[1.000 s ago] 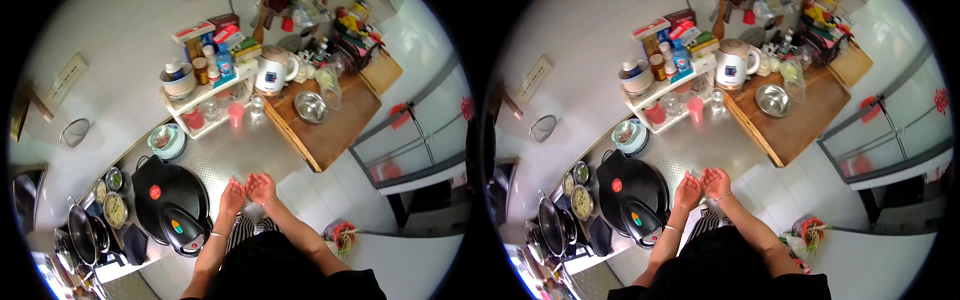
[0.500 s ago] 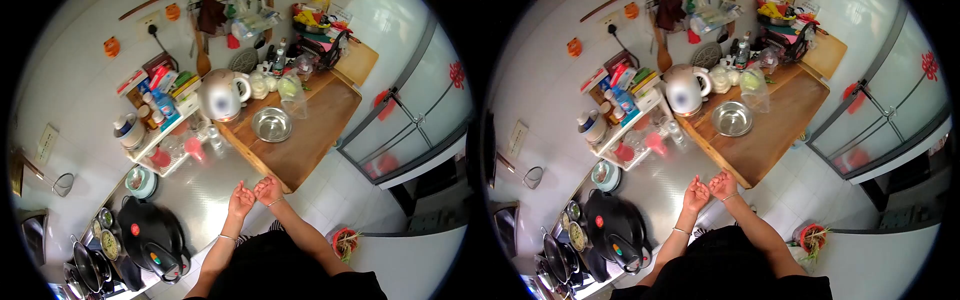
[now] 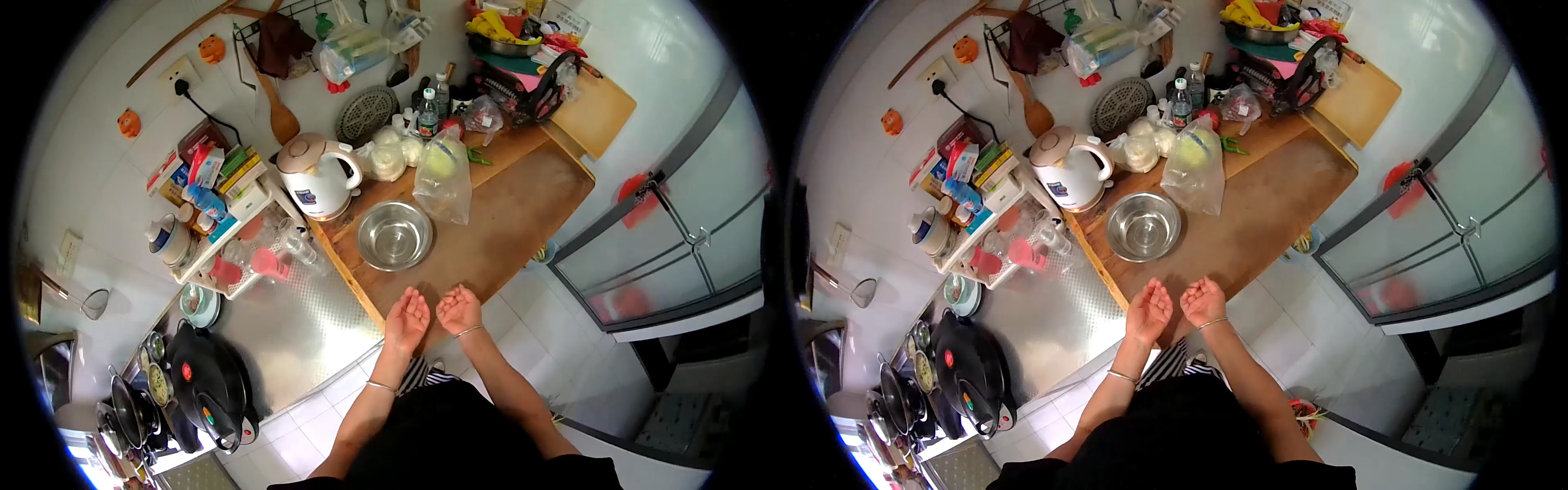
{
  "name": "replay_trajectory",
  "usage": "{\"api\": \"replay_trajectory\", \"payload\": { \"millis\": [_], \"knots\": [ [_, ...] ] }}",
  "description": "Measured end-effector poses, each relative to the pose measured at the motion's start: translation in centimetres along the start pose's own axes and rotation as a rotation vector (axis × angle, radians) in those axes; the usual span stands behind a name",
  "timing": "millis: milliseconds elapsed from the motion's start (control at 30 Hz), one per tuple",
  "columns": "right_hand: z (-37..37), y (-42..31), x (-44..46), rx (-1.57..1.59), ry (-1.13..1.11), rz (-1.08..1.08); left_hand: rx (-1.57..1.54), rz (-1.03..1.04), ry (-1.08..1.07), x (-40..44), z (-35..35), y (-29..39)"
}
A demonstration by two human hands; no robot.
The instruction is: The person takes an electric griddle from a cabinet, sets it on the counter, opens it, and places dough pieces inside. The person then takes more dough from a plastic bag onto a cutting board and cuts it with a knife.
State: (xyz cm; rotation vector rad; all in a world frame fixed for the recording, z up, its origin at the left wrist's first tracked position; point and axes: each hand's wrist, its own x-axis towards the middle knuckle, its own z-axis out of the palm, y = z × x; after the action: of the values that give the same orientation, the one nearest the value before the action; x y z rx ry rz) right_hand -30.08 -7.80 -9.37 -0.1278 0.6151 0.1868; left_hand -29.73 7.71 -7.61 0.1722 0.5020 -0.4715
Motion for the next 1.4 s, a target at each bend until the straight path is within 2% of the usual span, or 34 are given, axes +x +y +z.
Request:
{"api": "replay_trajectory", "payload": {
  "millis": [67,133,167,233,267,300,333,367,500,600,633,667,700,733,767,800,867,900,933,1000,1033,1067,1200,1267,1333,1367,1400],
  "knots": [
    [0.1,-2.1,1.7,0.029,-0.055,0.023,0.045,0.050,0.001,2.1,2.0,-0.1],
    [0.8,-4.2,3.0,0.023,-0.032,0.010,0.210,0.229,-0.034,4.5,4.0,0.0],
    [1.5,-5.5,3.9,0.009,-0.019,-0.004,0.210,0.224,-0.041,6.0,5.3,0.1],
    [2.0,-8.5,5.8,-0.017,-0.057,-0.026,0.383,0.485,0.016,9.2,7.5,0.0],
    [2.0,-9.9,6.2,-0.039,-0.085,-0.032,0.366,0.482,0.025,10.6,8.4,-0.2],
    [2.5,-11.4,6.9,-0.052,-0.079,-0.029,0.448,0.584,0.023,12.3,9.4,0.1],
    [3.3,-12.8,7.9,-0.088,-0.004,-0.085,0.536,0.689,0.018,14.1,10.7,0.5],
    [3.8,-13.8,8.5,-0.116,0.080,-0.134,0.534,0.690,0.030,15.5,11.7,0.7],
    [6.5,-16.8,12.4,-0.241,0.090,-0.210,1.020,0.927,0.071,20.5,14.7,2.1],
    [7.3,-18.5,16.8,-0.411,0.201,-0.262,1.131,0.904,0.066,26.1,14.5,2.5],
    [7.6,-18.9,18.6,-0.481,0.255,-0.279,1.256,0.975,0.096,27.5,15.0,2.5],
    [7.9,-19.5,20.2,-0.556,0.307,-0.295,1.239,0.991,0.117,28.8,15.3,2.3],
    [7.1,-20.3,22.4,-0.580,0.300,-0.278,1.169,0.884,0.092,29.1,16.6,1.8],
    [5.9,-21.1,25.0,-0.586,0.165,-0.213,1.099,0.782,0.065,29.7,17.5,1.4],
    [5.7,-22.5,27.8,-0.596,0.020,-0.120,1.470,1.014,0.111,34.6,15.4,1.3],
    [5.7,-23.4,28.5,-0.608,0.011,-0.094,1.465,1.029,0.141,36.4,14.9,0.7],
    [6.2,-24.6,30.0,-0.591,-0.110,0.123,1.333,0.936,0.189,39.0,14.3,-0.2],
    [6.7,-24.9,30.7,-1.013,-0.350,-0.042,1.343,0.924,0.177,41.6,12.2,-0.4],
    [7.7,-25.2,31.0,-1.389,-0.531,-0.311,1.346,0.926,0.196,42.0,12.1,-1.2],
    [8.8,-26.6,30.1,-0.802,0.067,0.141,1.031,0.990,0.062,42.8,11.6,-2.5],
    [8.7,-27.3,29.9,-0.808,0.068,0.161,1.234,0.950,0.237,41.7,12.3,-3.1],
    [8.7,-28.0,29.6,-0.791,0.035,0.145,1.231,0.952,0.258,40.7,13.2,-4.3],
    [7.6,-31.8,29.4,-0.770,-0.029,0.103,1.203,0.972,0.301,39.6,14.5,-8.4],
    [4.3,-34.5,30.1,-0.735,-0.067,0.111,1.177,0.973,0.323,40.0,14.6,-11.0],
    [3.3,-36.8,29.3,-0.749,-0.113,0.073,1.012,0.958,0.166,40.2,15.7,-13.9],
    [3.0,-37.7,28.8,-0.757,-0.119,0.083,1.085,0.913,0.185,40.3,16.2,-14.8],
    [3.5,-38.6,27.7,-0.739,-0.067,-0.004,1.158,0.866,0.204,40.6,16.5,-15.7]
  ]
}}
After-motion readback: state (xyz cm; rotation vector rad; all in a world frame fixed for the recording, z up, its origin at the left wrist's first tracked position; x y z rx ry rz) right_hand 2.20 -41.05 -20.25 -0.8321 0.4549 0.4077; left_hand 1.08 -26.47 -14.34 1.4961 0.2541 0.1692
